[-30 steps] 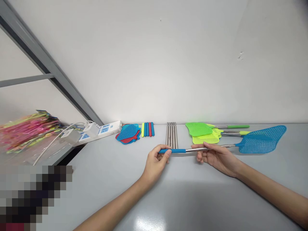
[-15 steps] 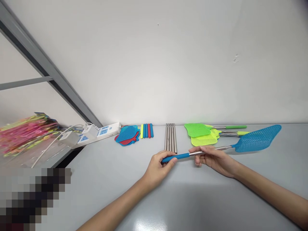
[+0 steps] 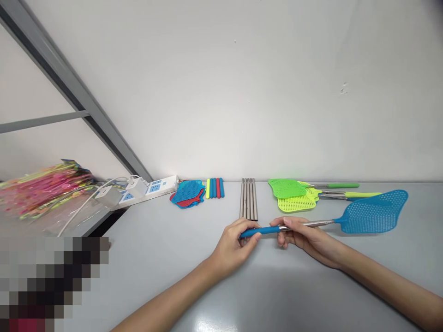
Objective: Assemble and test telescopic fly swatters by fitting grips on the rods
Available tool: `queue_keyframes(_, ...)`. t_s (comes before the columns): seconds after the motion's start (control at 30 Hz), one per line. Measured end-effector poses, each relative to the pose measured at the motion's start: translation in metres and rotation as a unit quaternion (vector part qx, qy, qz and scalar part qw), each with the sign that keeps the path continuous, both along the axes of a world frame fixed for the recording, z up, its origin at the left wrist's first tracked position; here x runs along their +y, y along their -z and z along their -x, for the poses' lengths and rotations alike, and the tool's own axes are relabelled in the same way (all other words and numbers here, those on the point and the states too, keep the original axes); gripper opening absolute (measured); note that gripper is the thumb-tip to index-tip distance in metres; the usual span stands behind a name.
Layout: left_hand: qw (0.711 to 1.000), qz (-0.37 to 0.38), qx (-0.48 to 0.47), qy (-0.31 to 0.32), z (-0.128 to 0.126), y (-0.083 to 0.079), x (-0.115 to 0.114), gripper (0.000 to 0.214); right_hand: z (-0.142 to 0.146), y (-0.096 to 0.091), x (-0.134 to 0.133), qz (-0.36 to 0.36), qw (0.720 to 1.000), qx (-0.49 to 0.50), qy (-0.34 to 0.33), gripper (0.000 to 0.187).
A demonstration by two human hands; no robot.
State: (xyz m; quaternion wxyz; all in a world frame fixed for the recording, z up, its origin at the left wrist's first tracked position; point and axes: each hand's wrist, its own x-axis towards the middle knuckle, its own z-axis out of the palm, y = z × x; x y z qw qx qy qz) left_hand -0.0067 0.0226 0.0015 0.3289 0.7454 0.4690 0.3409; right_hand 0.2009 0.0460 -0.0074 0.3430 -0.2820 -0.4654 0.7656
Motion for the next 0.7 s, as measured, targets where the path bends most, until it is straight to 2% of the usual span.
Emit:
queue_keyframes(0.2, 1.0, -0.025, 0.0, 0.009, 0.0, 0.0, -0.003, 0.017, 0.001, -0.001, -0.003, -0.003, 1.0, 0.008, -0.001, 0.03)
queue_keyframes(0.5, 0.998, -0.042, 0.013, 0.042, -0.002, 0.002, -0.005, 0.02, 0.005, 0.0, -0.008, 0.027, 0.997, 0.051, -0.05, 0.032)
queue_keyframes(0.63, 0.991, -0.131, 0.03, 0.004, 0.001, -0.008, -0.005, 0.03, 0.005, 0.001, -0.006, 0.036, 0.997, 0.056, -0.045, 0.031)
queue_keyframes(0.7, 0.983, -0.179, 0.029, -0.022, 0.005, -0.018, -0.015, 0.032, 0.005, 0.001, -0.005, 0.045, 0.997, 0.059, -0.037, 0.031)
